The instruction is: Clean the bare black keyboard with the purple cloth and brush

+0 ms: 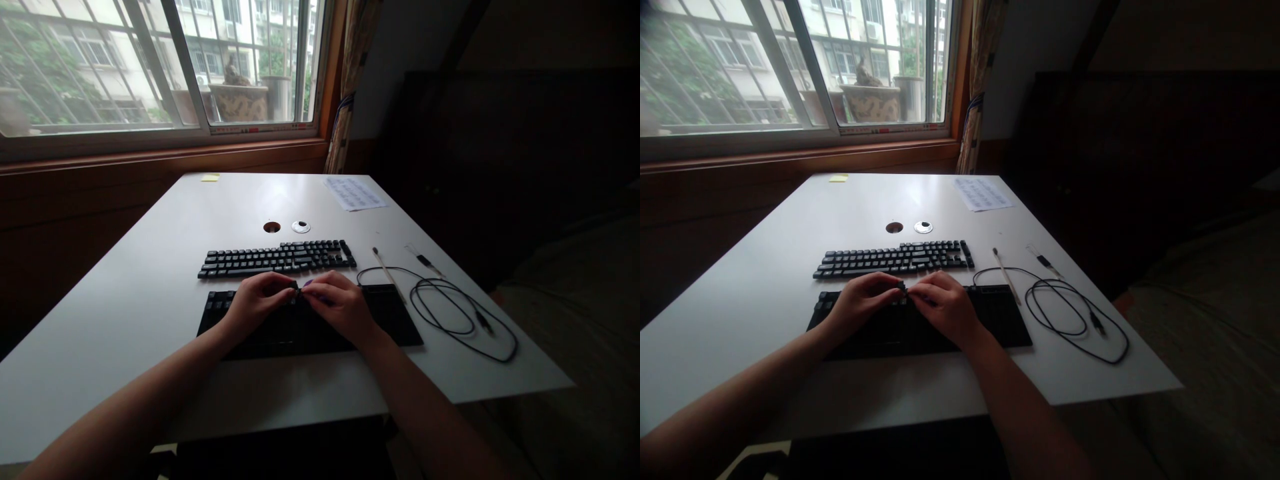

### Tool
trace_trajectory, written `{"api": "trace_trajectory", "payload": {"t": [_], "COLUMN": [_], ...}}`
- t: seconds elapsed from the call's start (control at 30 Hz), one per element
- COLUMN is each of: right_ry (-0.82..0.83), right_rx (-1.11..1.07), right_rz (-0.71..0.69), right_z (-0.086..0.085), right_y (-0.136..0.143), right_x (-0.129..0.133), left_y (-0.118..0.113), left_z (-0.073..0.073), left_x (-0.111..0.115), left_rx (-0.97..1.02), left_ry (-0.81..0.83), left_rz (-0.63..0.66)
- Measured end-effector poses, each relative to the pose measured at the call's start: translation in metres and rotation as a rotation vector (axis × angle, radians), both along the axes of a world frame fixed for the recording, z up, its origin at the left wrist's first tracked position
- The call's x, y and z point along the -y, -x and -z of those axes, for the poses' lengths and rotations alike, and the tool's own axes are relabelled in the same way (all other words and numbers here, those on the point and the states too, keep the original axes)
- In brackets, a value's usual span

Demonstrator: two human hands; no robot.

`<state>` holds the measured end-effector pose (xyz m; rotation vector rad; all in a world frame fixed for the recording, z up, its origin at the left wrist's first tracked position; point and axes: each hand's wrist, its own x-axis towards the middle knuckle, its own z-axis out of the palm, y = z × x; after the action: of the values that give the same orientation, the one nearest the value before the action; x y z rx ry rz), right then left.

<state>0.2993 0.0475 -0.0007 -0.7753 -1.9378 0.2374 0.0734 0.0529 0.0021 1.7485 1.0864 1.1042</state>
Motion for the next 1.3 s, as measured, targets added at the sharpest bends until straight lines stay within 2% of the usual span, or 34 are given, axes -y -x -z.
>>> {"api": "trace_trajectory", "payload": {"t": [0.3,0.5,0.6,0.8,0.9,1.3], "right_ry": [-0.005,-0.082,-0.121,-0.178,-0.164,-0.157], "right_rx": [-0.051,-0.162,-0.261,-0.498,-0.504,-0.479], "right_rz": [0.078,0.334,0.466,0.581,0.600,0.526], "right_z": [-0.004,-0.015,-0.016,-0.017,-0.018,-0.015], "right_y": [0.000,-0.005,-0.009,-0.011,-0.011,-0.011], "right_x": [0.001,0.005,0.006,0.006,0.006,0.006], "left_y": [0.000,-0.005,-0.010,-0.017,-0.019,-0.016], "left_z": [0.000,0.004,0.009,0.015,0.013,0.014], "left_x": [-0.001,0.000,0.001,0.004,0.005,-0.001], "left_rx": [-0.101,-0.264,-0.361,-0.602,-0.640,-0.637], "left_ry": [-0.069,-0.302,-0.391,-0.510,-0.500,-0.501], "left_rz": [0.036,0.099,0.083,0.052,0.047,0.052]}}
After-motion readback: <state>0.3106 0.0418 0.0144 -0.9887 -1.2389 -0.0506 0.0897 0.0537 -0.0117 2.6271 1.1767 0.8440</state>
